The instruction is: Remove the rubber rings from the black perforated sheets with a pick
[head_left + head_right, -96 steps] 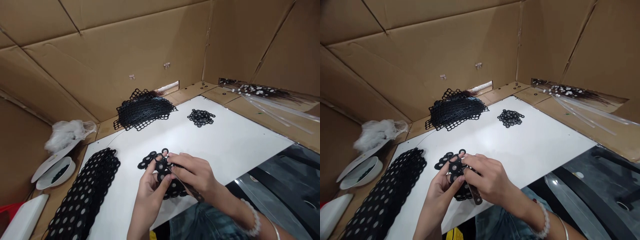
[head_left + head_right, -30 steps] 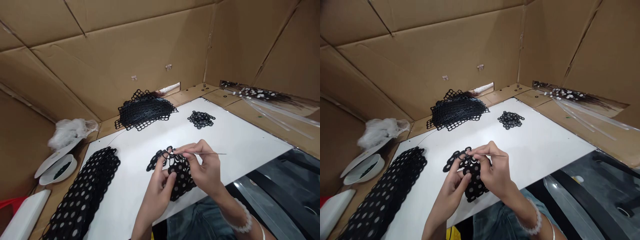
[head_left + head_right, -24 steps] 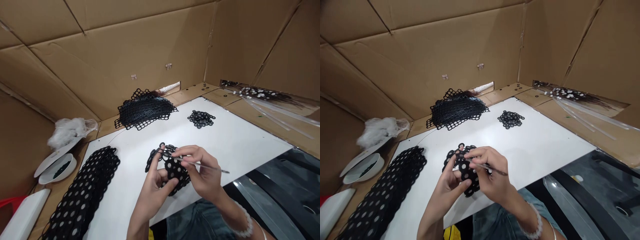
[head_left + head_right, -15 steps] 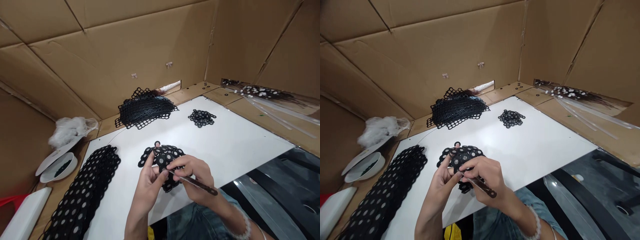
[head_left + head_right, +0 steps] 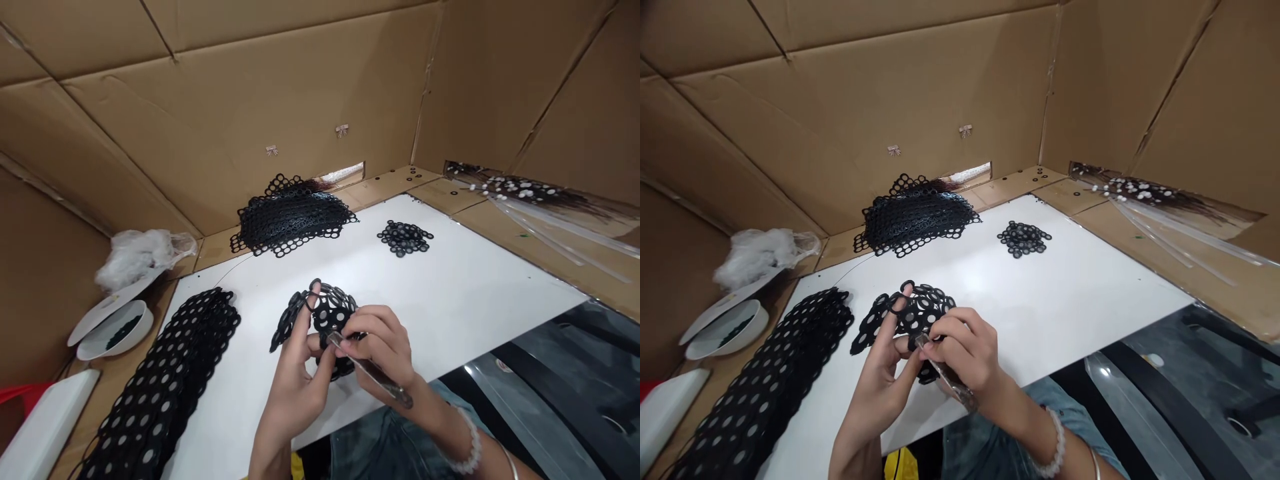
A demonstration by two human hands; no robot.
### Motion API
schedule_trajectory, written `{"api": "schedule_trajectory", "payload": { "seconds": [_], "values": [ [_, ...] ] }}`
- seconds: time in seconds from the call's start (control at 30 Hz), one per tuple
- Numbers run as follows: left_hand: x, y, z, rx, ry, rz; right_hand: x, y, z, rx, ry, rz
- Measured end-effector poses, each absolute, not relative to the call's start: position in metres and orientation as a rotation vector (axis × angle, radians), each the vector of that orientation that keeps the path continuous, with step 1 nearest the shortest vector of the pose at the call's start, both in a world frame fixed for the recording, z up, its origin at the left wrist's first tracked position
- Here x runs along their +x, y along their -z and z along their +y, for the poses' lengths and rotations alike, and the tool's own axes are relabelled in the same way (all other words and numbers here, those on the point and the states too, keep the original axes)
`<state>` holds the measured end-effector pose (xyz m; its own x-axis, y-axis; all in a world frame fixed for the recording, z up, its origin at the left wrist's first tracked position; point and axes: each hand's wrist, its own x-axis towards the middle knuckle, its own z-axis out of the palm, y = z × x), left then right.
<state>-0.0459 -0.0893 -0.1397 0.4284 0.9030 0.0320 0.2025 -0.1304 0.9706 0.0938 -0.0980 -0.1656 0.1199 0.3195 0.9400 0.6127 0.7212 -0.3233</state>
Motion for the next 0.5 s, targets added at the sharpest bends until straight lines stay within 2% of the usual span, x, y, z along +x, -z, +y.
{"api": "schedule_trajectory", "payload": {
  "seconds": [0.2,0.4,0.5],
  "values": [
    [-0.045,0.143,-0.088,1.666,-0.748,0.987,0.088,0.18,-0.096,-0.782,0.244,-1.507],
    [-0.043,0.139,-0.086,1.581,-0.638,1.008,0.09,0.179,-0.099,-0.808,-0.24,-1.192],
    [-0.044,0.139,-0.085,1.502,-0.635,0.98,0.097,0.173,-0.1,-0.801,-0.374,-1.074]
  ]
}}
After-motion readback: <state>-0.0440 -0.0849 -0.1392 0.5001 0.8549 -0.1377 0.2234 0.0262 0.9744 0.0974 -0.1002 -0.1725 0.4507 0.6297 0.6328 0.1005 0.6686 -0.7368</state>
